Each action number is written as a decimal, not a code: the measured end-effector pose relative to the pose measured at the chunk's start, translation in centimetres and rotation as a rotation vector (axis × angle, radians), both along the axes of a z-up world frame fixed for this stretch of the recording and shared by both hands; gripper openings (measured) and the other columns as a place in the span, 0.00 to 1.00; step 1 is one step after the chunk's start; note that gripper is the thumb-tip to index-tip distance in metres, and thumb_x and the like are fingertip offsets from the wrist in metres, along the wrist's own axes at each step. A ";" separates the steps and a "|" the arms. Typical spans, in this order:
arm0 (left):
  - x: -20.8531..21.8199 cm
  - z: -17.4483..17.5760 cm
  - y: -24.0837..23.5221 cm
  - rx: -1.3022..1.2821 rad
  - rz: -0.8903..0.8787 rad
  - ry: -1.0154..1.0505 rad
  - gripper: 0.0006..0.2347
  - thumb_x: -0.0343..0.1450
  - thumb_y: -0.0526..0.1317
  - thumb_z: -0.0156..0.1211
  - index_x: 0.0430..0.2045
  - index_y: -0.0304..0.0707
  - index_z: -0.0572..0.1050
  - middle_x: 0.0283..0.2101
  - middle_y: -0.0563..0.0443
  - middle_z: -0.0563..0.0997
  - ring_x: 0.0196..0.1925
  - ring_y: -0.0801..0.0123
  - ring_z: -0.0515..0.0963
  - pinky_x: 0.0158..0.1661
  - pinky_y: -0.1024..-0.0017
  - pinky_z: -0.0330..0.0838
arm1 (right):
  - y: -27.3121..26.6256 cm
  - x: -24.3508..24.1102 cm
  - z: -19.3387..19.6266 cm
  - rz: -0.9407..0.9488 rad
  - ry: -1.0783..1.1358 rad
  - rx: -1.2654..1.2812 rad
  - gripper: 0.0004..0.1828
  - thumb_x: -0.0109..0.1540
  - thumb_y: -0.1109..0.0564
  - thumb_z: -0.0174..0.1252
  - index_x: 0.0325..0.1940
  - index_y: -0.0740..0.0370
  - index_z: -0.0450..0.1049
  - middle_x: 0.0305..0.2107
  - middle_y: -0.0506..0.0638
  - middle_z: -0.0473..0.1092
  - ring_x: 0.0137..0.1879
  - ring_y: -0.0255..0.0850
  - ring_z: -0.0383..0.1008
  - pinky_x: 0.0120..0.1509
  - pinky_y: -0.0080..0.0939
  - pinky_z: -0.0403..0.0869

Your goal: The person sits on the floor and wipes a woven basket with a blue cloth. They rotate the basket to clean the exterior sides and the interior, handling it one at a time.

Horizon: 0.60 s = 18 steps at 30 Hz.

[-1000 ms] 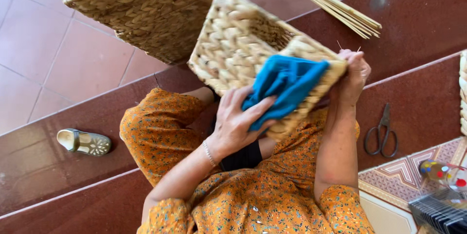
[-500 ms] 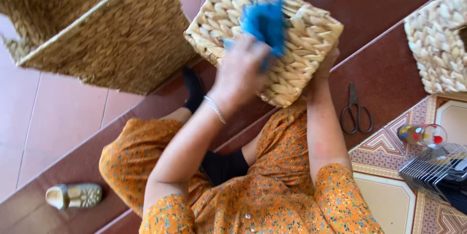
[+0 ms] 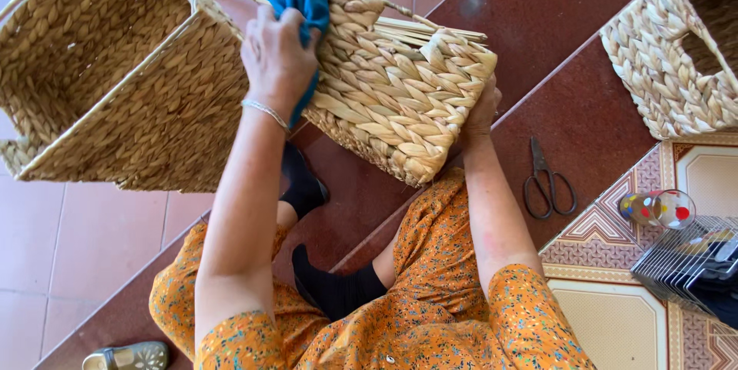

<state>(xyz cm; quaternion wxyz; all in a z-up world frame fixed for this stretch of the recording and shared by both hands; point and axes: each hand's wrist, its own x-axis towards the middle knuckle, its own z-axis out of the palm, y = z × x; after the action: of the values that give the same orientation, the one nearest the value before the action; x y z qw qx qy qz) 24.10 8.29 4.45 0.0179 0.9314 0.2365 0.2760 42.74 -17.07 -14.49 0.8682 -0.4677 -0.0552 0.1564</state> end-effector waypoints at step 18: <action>1.3 0.8 -16.2 -0.453 -0.517 -0.178 0.10 0.69 0.45 0.69 0.41 0.47 0.78 0.42 0.47 0.76 0.44 0.52 0.79 0.43 0.57 0.76 | -1.5 -5.2 10.9 0.189 -0.110 0.196 0.25 0.67 0.37 0.44 0.55 0.57 0.68 0.45 0.46 0.72 0.52 0.40 0.72 0.62 0.46 0.74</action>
<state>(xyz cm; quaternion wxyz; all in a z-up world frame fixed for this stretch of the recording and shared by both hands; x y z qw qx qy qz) 25.39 -7.88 5.28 0.3138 0.9052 0.0456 0.2828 37.58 -18.54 -3.60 0.8868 -0.3813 -0.1615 0.2054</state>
